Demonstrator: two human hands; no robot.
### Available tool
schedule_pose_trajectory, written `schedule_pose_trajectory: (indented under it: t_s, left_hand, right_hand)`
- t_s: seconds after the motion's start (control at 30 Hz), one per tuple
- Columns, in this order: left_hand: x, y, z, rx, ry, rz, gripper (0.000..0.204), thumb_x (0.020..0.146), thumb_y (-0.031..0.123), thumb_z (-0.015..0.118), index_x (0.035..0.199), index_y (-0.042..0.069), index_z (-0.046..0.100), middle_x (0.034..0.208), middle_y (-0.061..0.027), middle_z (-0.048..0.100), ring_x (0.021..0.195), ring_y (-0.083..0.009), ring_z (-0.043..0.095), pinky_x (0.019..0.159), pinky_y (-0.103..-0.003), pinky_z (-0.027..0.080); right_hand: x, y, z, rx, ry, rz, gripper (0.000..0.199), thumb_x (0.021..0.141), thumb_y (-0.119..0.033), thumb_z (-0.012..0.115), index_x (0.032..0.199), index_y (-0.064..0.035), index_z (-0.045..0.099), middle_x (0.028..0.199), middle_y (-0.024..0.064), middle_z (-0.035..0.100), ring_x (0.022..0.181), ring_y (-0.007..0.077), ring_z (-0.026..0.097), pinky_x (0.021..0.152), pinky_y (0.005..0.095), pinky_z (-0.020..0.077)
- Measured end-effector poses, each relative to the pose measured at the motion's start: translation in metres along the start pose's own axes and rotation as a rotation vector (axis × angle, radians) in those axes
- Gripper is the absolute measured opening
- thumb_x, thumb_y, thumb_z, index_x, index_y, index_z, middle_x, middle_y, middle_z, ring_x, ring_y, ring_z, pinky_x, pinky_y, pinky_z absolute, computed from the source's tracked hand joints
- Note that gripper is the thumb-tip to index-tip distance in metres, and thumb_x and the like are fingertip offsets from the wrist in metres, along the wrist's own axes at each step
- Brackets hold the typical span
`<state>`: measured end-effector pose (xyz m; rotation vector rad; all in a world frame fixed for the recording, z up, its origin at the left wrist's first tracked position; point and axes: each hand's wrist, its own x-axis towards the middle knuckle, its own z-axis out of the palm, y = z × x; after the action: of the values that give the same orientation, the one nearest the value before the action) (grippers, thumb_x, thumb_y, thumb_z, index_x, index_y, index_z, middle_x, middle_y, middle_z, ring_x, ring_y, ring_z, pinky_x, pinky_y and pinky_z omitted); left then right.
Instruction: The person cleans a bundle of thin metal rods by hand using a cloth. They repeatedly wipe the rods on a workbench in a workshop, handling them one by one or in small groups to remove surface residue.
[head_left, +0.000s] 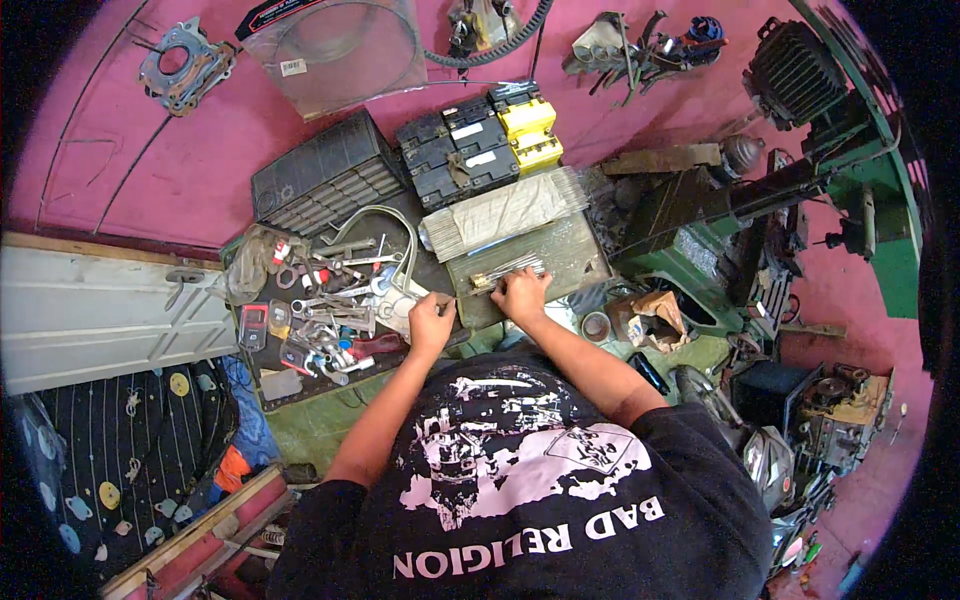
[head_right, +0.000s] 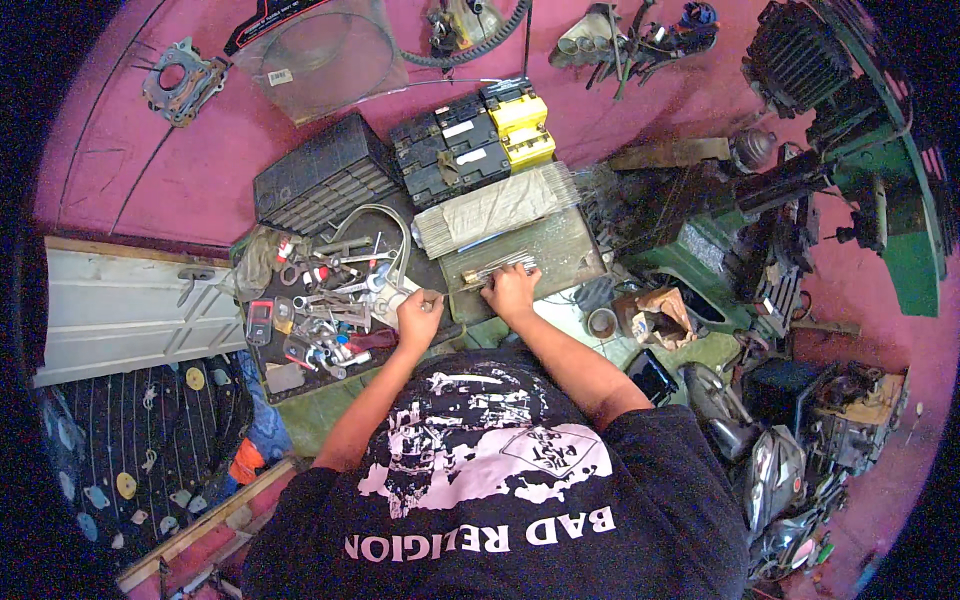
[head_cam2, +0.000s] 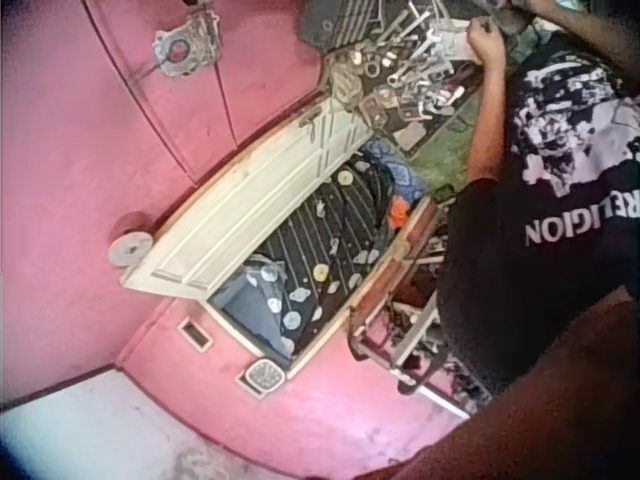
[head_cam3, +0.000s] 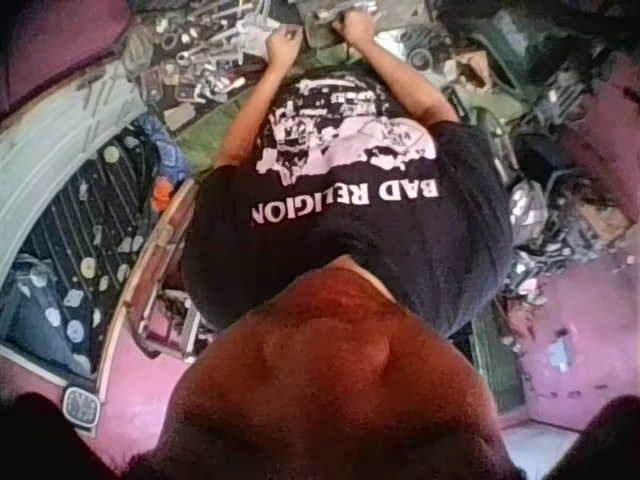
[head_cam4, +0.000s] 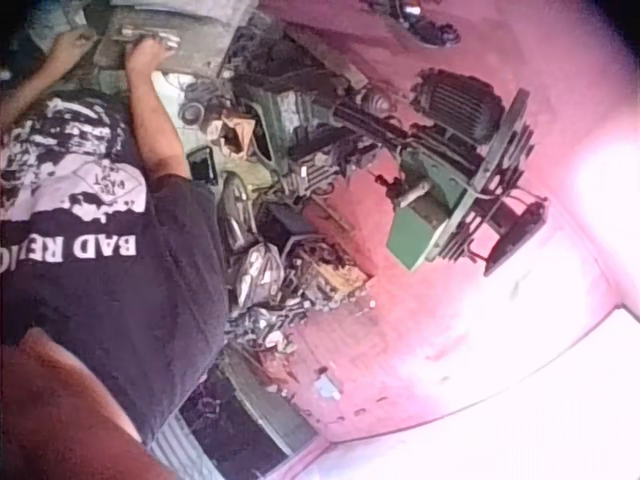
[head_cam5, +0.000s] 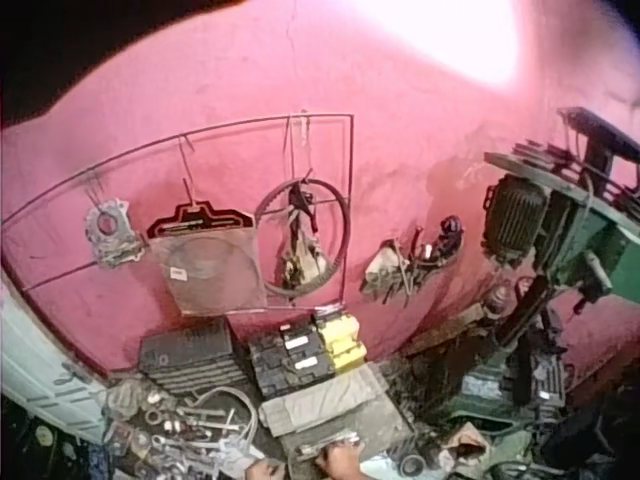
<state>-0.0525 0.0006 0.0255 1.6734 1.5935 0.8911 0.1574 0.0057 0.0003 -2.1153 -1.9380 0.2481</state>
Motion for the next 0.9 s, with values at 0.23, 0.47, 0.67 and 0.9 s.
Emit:
schedule_pose_trajectory:
  t_s: [0.23, 0.47, 0.67, 0.9]
  left_hand:
    - [0.007, -0.021, 0.049, 0.096, -0.013, -0.063, 0.019, 0.076, 0.012, 0.079, 0.084, -0.001, 0.069, 0.083, -0.0178, 0.069, 0.073, -0.0357, 0.066, 0.067, -0.041, 0.052]
    - [-0.002, -0.01, 0.048, -0.02, 0.046, -0.277, 0.032, 0.078, 0.018, 0.081, 0.099, -0.002, 0.068, 0.091, -0.0169, 0.071, 0.076, -0.0305, 0.069, 0.068, -0.039, 0.054]
    - [-0.015, -0.02, 0.051, -0.16, 0.053, -0.349, 0.041, 0.079, 0.022, 0.082, 0.112, 0.0, 0.068, 0.1, -0.0149, 0.073, 0.077, -0.0245, 0.069, 0.07, -0.037, 0.055]
    - [-0.009, 0.039, 0.018, -0.279, -0.014, -0.168, 0.06, 0.086, 0.025, 0.076, 0.138, 0.004, 0.054, 0.126, -0.0153, 0.064, 0.104, -0.0246, 0.064, 0.087, -0.036, 0.051]
  right_hand:
    - [0.014, 0.006, -0.01, -0.106, -0.169, -0.261, 0.023, 0.073, -0.031, 0.074, 0.09, -0.0152, 0.071, 0.099, 0.0046, 0.067, 0.105, 0.0242, 0.058, 0.097, 0.0615, 0.0324]
    - [0.032, 0.024, 0.005, -0.314, -0.184, -0.569, 0.044, 0.076, -0.032, 0.076, 0.113, -0.0107, 0.064, 0.114, 0.0047, 0.061, 0.118, 0.0252, 0.05, 0.098, 0.0501, 0.0348]
    - [0.062, 0.006, -0.012, -0.329, -0.429, -0.662, 0.043, 0.079, -0.03, 0.074, 0.116, -0.0121, 0.063, 0.11, 0.004, 0.067, 0.119, 0.0256, 0.051, 0.094, 0.0487, 0.0348]
    - [0.055, 0.008, -0.064, 0.276, -0.356, -0.5, 0.051, 0.077, -0.032, 0.077, 0.121, -0.014, 0.06, 0.114, 0.0102, 0.066, 0.117, 0.0317, 0.051, 0.095, 0.0542, 0.0302]
